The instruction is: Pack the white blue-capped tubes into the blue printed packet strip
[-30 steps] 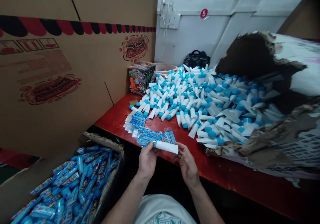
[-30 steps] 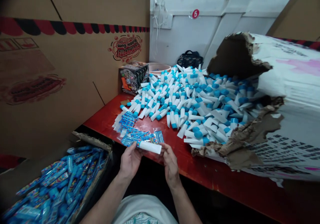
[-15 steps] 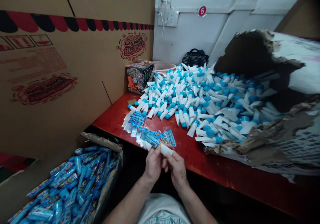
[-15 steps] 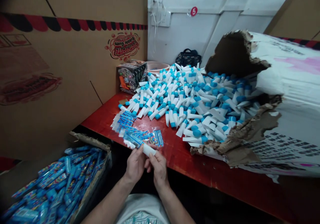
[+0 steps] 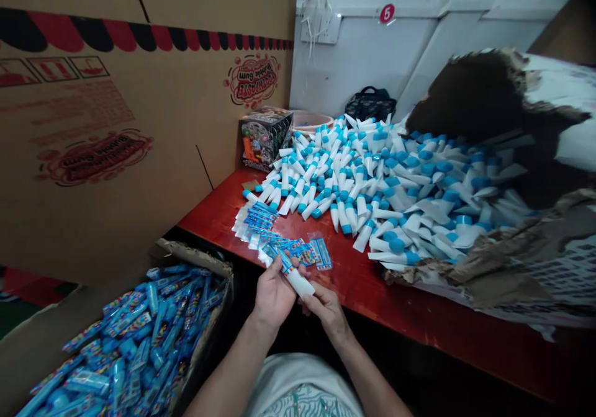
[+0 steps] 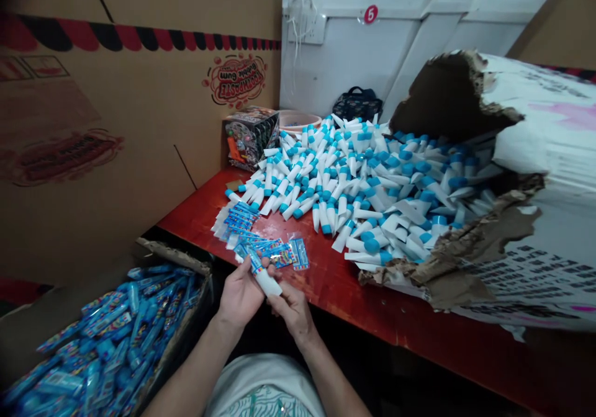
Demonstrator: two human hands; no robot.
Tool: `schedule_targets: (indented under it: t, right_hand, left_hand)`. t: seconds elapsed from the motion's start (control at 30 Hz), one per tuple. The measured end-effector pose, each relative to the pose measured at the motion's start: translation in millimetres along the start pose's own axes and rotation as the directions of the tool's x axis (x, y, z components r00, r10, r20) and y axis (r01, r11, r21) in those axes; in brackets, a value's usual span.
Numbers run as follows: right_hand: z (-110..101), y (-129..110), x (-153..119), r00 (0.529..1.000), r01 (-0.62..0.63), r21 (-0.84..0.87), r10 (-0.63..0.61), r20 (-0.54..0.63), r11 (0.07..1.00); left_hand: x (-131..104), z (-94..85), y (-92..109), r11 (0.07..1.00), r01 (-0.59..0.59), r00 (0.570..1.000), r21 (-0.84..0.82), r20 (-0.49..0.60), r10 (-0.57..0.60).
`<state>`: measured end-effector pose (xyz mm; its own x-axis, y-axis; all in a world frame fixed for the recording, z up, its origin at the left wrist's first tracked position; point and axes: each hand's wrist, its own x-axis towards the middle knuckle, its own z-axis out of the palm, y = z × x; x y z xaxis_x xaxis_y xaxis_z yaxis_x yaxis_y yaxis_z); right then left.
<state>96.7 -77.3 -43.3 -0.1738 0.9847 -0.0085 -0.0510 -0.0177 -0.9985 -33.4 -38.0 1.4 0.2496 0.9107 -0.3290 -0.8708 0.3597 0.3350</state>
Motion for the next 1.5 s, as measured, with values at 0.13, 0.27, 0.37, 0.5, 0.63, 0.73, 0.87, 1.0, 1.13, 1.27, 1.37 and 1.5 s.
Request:
schedule_targets:
  t: [0.13,0.27,0.37,0.5,0.63,0.73,0.87,1.0,1.13,1.27,1.37,1.5]
  right_hand:
    - [0.5,3.5,1.1,1.000,0.011,-0.077,-0.009,0.017,0.997]
    - [4.9,1.8,2.1,0.995,0.070,-0.252,-0.085,-0.050,0.965]
    - [8.5,-4.4,4.2,0.988,0.112,-0.306,-0.140,-0.070,0.945]
    - [7.7,-12.6,9.4,0.984,0.158,-0.362,-0.176,-0.016,0.919]
    - [3.0,-14.3,14.2,0.983,0.180,-0.354,-0.151,0.109,0.918]
    - [4.4,-12.1,14.4,0.983,0.179,-0.359,-0.148,0.111,0.916]
    - [7.0,-11.9,13.6,0.978,0.201,-0.434,-0.155,0.139,0.878]
    - [-10.8,-10.5,20.5,0.965,0.219,-0.701,-0.257,0.053,0.679]
    - [-42.5,9.7,32.4,0.908,0.046,-0.975,-0.415,-0.050,0.218]
    - [-61.6,37.2,32.7,0.860,0.042,-0.999,-0.507,0.052,-0.032]
    - [-65.9,44.9,22.1,0.807,0.101,-0.991,-0.575,0.134,-0.089]
    - [-64.6,44.7,4.5,0.759,0.170,-0.977,-0.615,0.213,-0.128]
  left_hand:
    - [-5.2,-0.3,-14.6,1.000,0.004,1.000,0.025,0.021,-0.004]
    - [-6.0,-1.1,-21.3,0.986,-0.071,0.996,0.148,0.055,0.063]
    - [-5.7,-6.6,-24.3,0.971,-0.087,0.996,0.222,0.052,0.077]
    - [-7.0,-14.5,-25.5,0.960,-0.044,0.997,0.275,0.071,0.026]
    - [-7.7,-15.4,-22.6,0.981,-0.008,1.000,0.196,0.023,0.004]
    - [-6.9,-15.0,-20.4,0.986,0.004,1.000,0.168,-0.004,-0.003]
    - [-6.2,-22.3,-14.3,0.990,-0.026,0.999,0.139,-0.031,0.031]
    - [-9.3,-39.4,8.3,0.982,-0.143,0.982,0.123,-0.102,0.156]
    - [-19.3,-60.6,49.1,0.934,-0.337,0.899,0.116,-0.254,0.356]
    - [-31.1,-90.4,92.5,0.843,-0.530,0.721,0.091,-0.476,0.504]
    - [-38.0,-116.2,111.7,0.817,-0.572,0.636,0.079,-0.586,0.502]
    - [-42.8,-131.6,110.3,0.879,-0.475,0.733,0.038,-0.535,0.420]
